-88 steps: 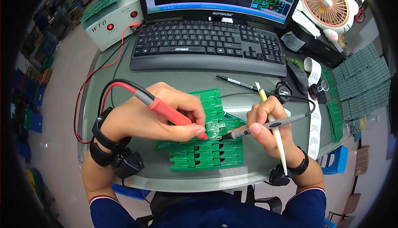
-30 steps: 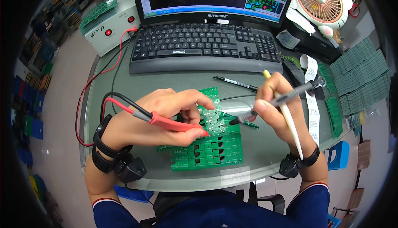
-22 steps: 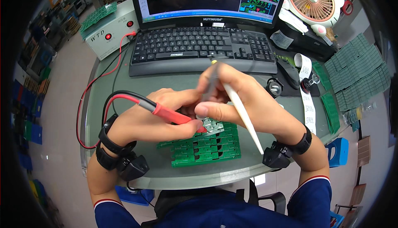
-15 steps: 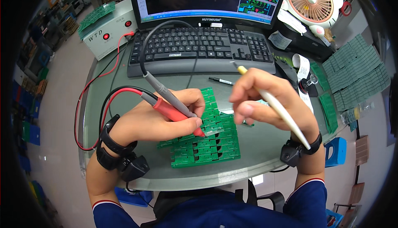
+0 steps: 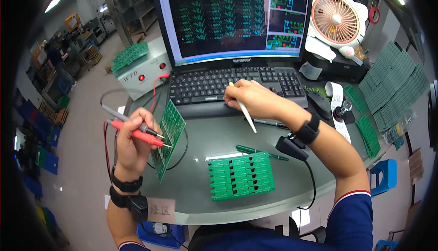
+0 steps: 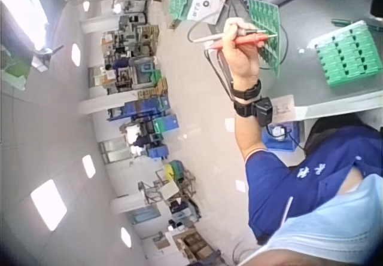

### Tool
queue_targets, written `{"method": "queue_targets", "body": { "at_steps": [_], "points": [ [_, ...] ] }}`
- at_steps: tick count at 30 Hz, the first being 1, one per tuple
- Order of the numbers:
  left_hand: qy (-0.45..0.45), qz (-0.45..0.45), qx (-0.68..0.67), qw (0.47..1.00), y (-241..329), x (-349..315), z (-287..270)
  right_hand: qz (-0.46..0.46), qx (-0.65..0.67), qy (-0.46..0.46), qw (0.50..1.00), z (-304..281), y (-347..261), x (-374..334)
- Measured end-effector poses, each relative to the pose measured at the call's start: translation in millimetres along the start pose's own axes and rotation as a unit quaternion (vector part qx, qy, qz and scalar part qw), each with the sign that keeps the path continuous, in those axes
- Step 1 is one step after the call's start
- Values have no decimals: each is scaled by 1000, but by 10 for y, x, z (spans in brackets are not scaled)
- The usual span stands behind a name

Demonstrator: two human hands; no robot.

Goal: Using multimeter probes to test multiple printed circuit boards on a panel, marking them with a pen, and recording data on a log sheet and computer.

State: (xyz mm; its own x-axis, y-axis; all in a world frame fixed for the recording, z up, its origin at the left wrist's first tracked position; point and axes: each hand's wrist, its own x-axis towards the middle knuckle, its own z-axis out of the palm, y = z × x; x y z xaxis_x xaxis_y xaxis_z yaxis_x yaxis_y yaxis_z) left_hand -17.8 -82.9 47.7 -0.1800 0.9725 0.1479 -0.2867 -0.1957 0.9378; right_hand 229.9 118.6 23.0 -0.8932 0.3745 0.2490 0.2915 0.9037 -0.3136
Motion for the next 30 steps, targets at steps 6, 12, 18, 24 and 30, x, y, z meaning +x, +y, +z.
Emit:
{"method": "queue_targets", "body": {
  "at_steps": [6, 12, 18, 24, 30],
  "points": [
    [41, 41, -107, 993, -6, -122, -11, -28, 68, -39, 997, -1, -236, 133],
    [-74, 113, -139, 981, -95, -63, 407, -12, 503, -27, 864, 10, -1043, 63],
    [-60, 147, -154, 975, -121, -104, 649, -5, 563, 60, 824, 4, -1322, -142],
    [-44, 159, -98, 981, -217, -29, 509, -21, 582, 95, 808, -343, -1244, -334],
    [-143, 120, -87, 979, -301, 16, 20, -78, 33, -82, 993, -357, -1152, -767]
  ]
}}
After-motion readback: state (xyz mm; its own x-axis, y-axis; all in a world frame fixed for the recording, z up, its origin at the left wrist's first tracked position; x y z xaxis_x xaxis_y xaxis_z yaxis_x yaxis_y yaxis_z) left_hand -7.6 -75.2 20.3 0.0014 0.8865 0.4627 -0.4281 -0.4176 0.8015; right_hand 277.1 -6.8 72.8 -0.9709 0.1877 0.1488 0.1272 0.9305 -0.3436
